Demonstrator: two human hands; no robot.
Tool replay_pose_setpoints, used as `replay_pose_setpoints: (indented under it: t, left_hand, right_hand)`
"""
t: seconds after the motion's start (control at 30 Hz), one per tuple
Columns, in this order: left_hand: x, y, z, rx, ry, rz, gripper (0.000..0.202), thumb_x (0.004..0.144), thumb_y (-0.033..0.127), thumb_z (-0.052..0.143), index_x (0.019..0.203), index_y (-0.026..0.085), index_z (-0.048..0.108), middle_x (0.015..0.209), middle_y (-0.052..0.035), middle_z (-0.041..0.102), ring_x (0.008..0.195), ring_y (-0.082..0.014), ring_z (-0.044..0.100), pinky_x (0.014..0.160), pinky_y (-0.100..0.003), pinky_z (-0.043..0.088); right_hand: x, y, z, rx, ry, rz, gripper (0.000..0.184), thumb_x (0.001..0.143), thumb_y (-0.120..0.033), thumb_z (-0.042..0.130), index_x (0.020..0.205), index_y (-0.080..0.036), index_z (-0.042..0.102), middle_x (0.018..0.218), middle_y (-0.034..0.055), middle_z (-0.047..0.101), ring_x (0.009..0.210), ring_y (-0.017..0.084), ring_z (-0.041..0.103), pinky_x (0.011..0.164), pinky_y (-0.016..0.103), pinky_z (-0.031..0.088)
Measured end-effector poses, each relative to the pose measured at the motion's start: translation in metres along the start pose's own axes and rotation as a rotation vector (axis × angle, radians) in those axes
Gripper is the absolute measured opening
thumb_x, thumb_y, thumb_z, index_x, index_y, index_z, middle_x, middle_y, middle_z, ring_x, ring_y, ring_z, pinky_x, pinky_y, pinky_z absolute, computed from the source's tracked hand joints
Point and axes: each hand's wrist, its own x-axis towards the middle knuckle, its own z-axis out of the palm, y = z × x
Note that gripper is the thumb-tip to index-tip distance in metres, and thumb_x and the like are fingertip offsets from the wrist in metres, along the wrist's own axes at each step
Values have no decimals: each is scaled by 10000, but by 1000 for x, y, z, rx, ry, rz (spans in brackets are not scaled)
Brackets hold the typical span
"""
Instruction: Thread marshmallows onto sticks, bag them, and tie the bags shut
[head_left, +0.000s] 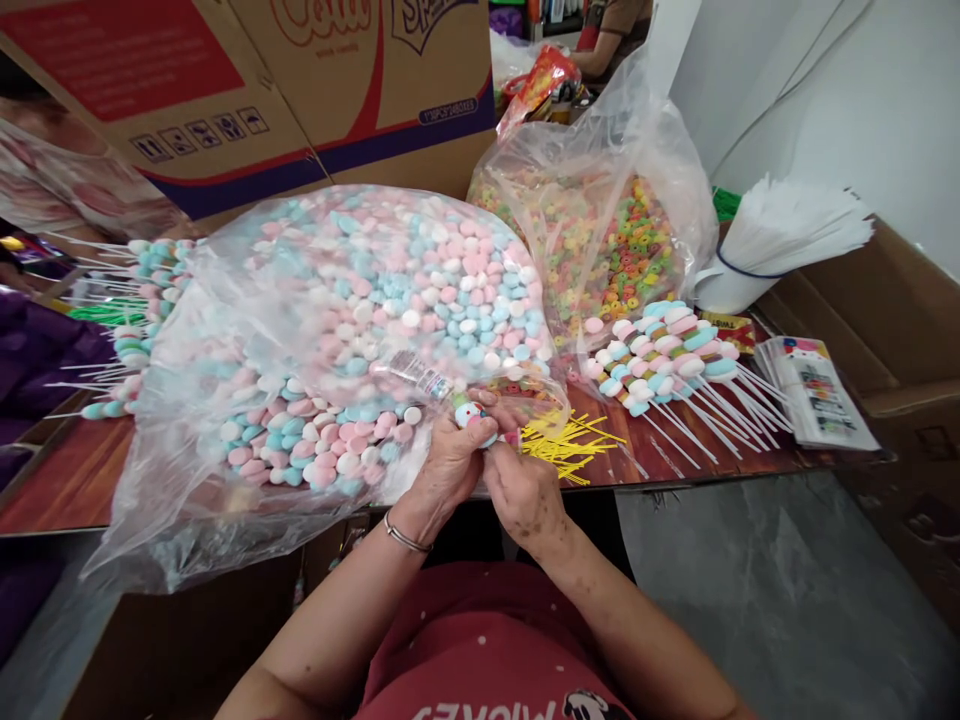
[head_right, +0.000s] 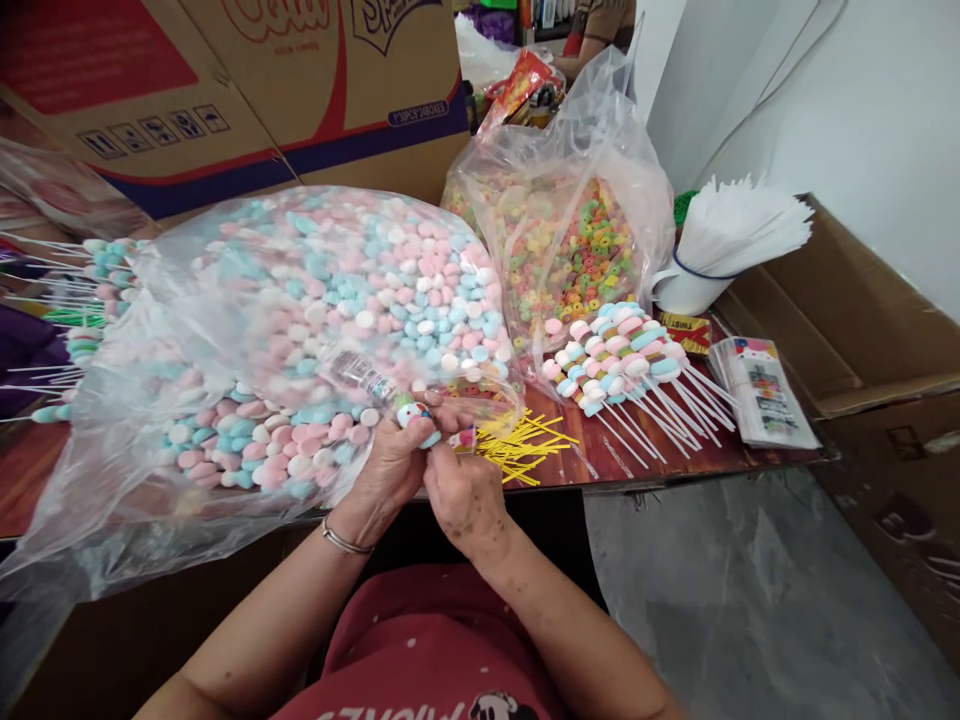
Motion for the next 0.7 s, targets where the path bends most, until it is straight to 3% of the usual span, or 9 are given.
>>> replay_pose_setpoints:
  t: [0.07,0.17,0.23,0.3,0.47,0.6,0.7]
  left_hand:
    - [2,7,-3,-34,-14,-22,471,574,388,880,910,166,636,805,-56,737,851,-237,713,807,-350,547]
    - [10,22,-9,-104,94,36,551,559,540,854,921,174,657,938,-83,743,909,-262,710,822,-384,556]
    - [16,31,-11,-114,180,116,575,552,551,856,931,165,661,935,-78,741,876,-251,716,797,-376,567]
    - [19,36,-11,-105,222,168,542,572,517,861,922,156,659,808,-37,725,744,-204,714,715,-335,578]
    - [19,34,-4,-55,101,173,445,629,484,846,846,149,649,509,71,533,421,-90,549,430,-202,455]
    - [16,28,3,-58,21,169,432,639,487,841,837,159,641,476,94,472,349,-57,450,408,-199,429]
    - [14,23,7,-63,-33,162,402,629,448,859,804,170,628,478,96,473,357,-56,454,458,-217,464]
  right_hand:
    - [0,2,-5,50,-25,15,230,926,-149,394,818,-165,597,519,-17,594,462,102,530,512,225,318]
    - [1,3,-11,22,-6,-20,250,921,-144,413,734,-181,575,493,-32,566,443,94,495,516,244,282]
    - [1,2,-12,-31,10,-62,249,909,-131,430,712,-184,574,491,-34,564,438,96,473,526,264,258]
    - [1,1,-12,-68,4,-90,239,895,-109,447,706,-182,573,498,-33,564,450,101,469,539,274,251]
    - [1,0,-8,-83,-14,-149,172,887,-93,466,792,-158,593,534,-27,576,478,108,489,563,271,286]
    - [3,-2,-7,-87,20,-146,208,906,-100,434,771,-163,578,529,-16,566,478,113,476,553,273,300]
    - [6,-4,-6,92,-8,-14,250,921,-141,408,714,-180,542,513,-28,518,468,97,436,523,245,300]
